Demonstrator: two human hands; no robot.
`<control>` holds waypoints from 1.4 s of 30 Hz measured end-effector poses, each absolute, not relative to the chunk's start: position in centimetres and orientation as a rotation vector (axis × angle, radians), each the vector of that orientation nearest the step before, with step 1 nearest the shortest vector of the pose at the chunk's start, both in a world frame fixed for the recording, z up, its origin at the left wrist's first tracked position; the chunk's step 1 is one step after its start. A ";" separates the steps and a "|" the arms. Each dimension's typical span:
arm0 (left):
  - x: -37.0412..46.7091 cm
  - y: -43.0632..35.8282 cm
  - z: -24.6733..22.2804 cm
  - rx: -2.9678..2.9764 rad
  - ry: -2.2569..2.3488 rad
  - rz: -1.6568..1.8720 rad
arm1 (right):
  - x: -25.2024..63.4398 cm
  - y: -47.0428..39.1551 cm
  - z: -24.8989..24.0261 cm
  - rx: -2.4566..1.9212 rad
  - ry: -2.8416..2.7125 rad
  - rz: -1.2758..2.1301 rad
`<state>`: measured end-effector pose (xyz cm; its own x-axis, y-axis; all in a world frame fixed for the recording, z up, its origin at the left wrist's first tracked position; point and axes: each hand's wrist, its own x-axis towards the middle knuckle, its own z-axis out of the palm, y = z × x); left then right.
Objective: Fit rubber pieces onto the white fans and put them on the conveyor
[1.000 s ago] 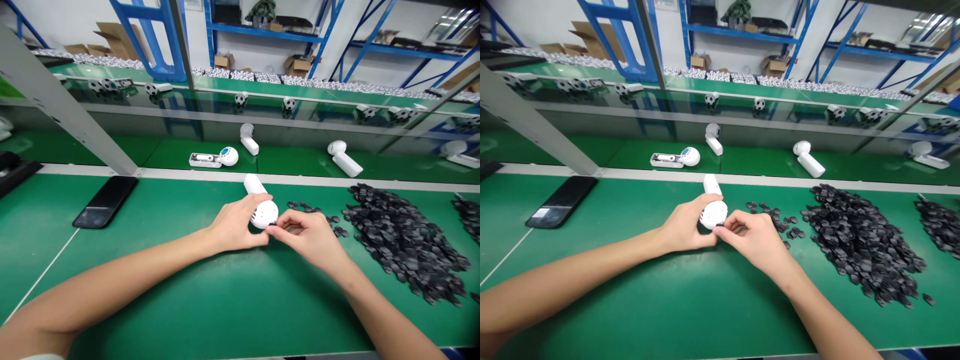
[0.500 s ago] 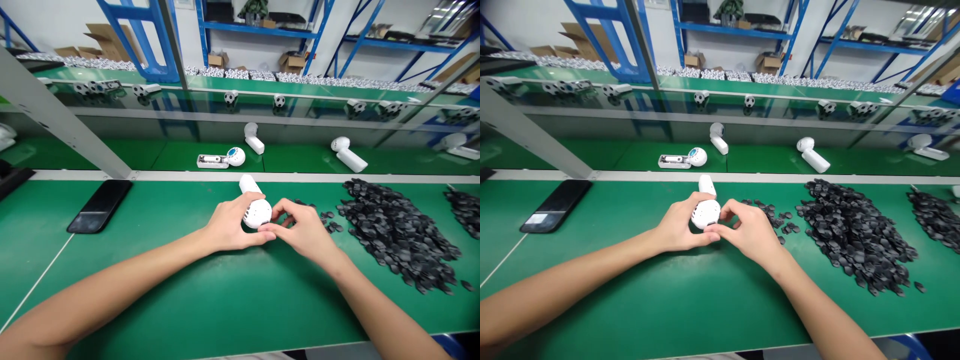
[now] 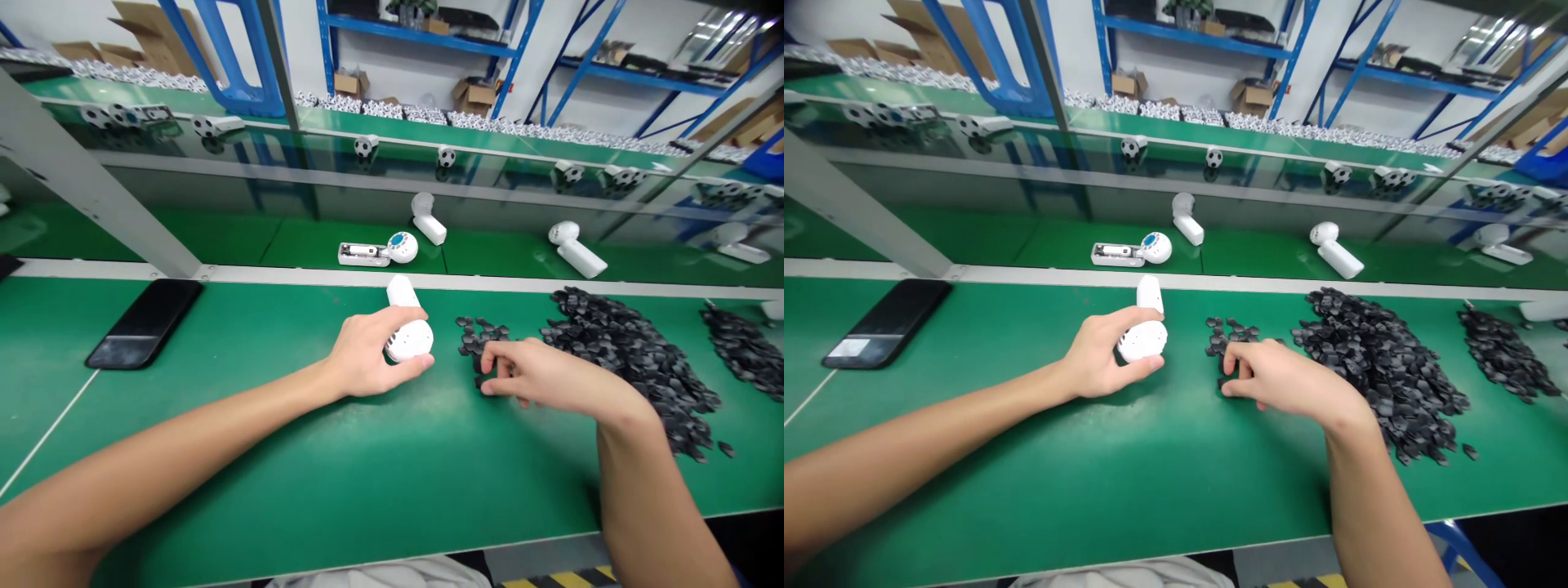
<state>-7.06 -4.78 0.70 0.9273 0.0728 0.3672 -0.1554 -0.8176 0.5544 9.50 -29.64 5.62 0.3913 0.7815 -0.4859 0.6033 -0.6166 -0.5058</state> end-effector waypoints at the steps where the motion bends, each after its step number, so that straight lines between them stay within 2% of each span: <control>1: -7.1 -4.7 0.7 2.471 -0.053 0.507 | 9.5 -29.5 5.3 -2.422 -1.196 1.079; 13: -7.3 -5.4 -0.6 2.325 0.093 0.404 | 9.3 -28.8 4.2 -2.335 -1.145 1.223; 22: -6.9 -5.0 0.0 2.088 0.129 0.349 | 10.3 -30.0 5.9 -2.315 -1.199 1.190; 35: -6.8 -4.8 -0.5 2.017 0.039 0.368 | 9.8 -29.0 4.4 -2.354 -1.365 1.120; 42: -6.7 -4.6 -1.5 2.069 -0.089 0.520 | 8.6 -28.3 4.8 -2.071 -1.454 1.091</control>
